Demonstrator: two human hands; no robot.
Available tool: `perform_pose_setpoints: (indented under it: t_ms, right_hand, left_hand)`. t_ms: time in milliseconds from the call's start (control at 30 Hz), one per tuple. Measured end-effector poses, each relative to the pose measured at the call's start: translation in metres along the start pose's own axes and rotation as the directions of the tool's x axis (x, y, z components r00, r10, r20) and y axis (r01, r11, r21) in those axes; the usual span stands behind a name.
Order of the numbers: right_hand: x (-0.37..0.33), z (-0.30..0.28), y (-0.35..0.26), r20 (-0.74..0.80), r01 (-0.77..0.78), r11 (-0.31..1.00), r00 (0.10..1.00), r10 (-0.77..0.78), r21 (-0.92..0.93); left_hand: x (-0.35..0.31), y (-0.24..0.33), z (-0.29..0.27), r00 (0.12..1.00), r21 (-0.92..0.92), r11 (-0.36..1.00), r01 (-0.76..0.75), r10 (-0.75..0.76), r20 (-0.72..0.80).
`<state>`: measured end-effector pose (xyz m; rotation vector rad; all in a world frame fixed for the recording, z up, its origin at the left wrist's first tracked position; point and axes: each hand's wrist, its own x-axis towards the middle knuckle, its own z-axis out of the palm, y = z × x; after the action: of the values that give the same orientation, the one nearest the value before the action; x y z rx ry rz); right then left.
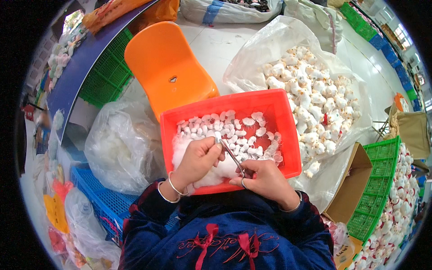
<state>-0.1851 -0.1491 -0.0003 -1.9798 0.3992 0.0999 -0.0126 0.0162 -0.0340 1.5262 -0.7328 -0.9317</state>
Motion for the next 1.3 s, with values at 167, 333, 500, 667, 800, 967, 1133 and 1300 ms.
perform_pose_setpoints:
  t_ms: [167,333,500,667,800,967,1133,1300]
  right_hand:
    - [0.000,-0.003,0.003,-0.039,-0.009,0.999,0.999,0.008,-0.033]
    - [0.003,-0.012,0.002,-0.109,0.068,0.967,0.989,-0.097,-0.245]
    - [0.005,-0.027,0.001,-0.029,0.172,0.873,0.978,-0.208,-0.457]
    - [-0.005,-0.074,0.000,0.106,0.062,0.829,0.994,-0.004,-0.555]
    - [0.005,-0.090,-0.017,0.210,0.136,0.754,0.978,0.003,-0.643]
    - [0.042,-0.053,-0.018,0.396,0.365,0.506,0.917,-0.048,-0.782]
    - [0.056,-0.064,-0.011,0.559,0.345,0.729,0.827,0.063,-0.592]
    - [0.028,-0.112,-0.018,0.321,0.348,0.937,0.889,-0.328,-0.008]
  left_hand:
    - [0.001,0.005,-0.006,1.000,-0.011,1.000,-0.026,0.026,-0.012]
    - [0.008,0.012,-0.008,0.980,-0.131,0.990,-0.057,0.030,-0.195]
    - [0.008,0.001,-0.022,0.992,-0.150,0.988,-0.025,0.006,-0.129]
    - [-0.007,0.011,-0.044,0.994,-0.005,0.997,0.080,-0.080,-0.080]
    - [-0.017,-0.011,-0.048,0.989,0.322,0.945,0.058,-0.098,0.111]
    - [-0.002,-0.018,-0.039,0.990,0.544,0.839,0.007,-0.084,0.116]
    - [-0.005,-0.021,-0.042,0.988,0.672,0.740,0.001,-0.104,0.112]
    - [-0.008,-0.029,-0.043,0.985,0.671,0.741,-0.009,-0.110,0.134]
